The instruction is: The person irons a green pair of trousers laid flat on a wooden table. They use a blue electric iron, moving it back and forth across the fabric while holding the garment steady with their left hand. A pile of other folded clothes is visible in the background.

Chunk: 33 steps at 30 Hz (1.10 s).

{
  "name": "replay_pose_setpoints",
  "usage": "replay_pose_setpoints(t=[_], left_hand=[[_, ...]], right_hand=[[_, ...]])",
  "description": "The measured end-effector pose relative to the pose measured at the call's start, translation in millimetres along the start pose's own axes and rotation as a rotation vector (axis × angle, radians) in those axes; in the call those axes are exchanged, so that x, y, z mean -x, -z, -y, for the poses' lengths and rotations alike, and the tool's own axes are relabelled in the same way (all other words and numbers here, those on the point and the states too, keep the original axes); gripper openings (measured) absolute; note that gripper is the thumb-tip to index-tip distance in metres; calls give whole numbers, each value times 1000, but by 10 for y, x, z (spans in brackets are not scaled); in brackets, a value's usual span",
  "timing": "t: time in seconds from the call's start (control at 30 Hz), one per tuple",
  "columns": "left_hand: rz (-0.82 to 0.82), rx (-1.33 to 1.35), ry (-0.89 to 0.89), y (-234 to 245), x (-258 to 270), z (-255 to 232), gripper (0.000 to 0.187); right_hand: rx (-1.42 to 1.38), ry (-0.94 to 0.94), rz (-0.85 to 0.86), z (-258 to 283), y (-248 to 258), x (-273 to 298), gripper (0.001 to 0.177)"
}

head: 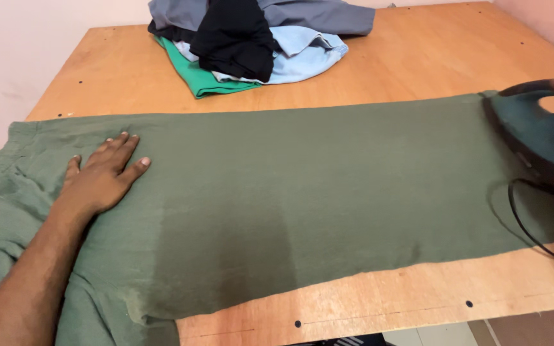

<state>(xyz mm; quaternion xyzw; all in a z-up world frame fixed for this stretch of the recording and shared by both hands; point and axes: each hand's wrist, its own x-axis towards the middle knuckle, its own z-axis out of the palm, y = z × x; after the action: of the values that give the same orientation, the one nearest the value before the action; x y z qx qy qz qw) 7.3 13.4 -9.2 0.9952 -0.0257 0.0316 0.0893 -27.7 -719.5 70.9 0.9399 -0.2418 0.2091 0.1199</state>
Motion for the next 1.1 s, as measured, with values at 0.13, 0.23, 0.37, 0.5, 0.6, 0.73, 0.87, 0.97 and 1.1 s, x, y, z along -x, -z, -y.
replay_pose_setpoints(t=[0.13,0.23,0.37,0.5,0.6,0.73,0.87,0.97,1.1], left_hand=[[-24,14,-26,27,-1,-3,71],[-120,66,-187,76,47,-48,58],[-250,320,-509,235,279,-360,43],[-192,162,-712,370,682,-992,48],[-105,109,-735,380,941,-1329,55],[-71,199,-584,278,1079,-1411,57],[-71,259,-517,181,1059,-1329,56],[-44,181,-547,122,1066,-1298,59],[-42,150,-555,104,1051,-1291,60]], right_hand=[[-28,-22,1,-290,-144,-1,64],[-2,-14,29,-329,9,168,63],[56,27,89,-102,508,554,62],[32,204,108,259,1105,1083,61],[-118,471,41,643,1485,1433,56],[-435,642,249,1355,1834,1873,55],[-315,832,198,1809,2108,2184,56],[-284,817,239,1818,2169,2193,55],[-255,757,209,1608,2075,2077,51]])
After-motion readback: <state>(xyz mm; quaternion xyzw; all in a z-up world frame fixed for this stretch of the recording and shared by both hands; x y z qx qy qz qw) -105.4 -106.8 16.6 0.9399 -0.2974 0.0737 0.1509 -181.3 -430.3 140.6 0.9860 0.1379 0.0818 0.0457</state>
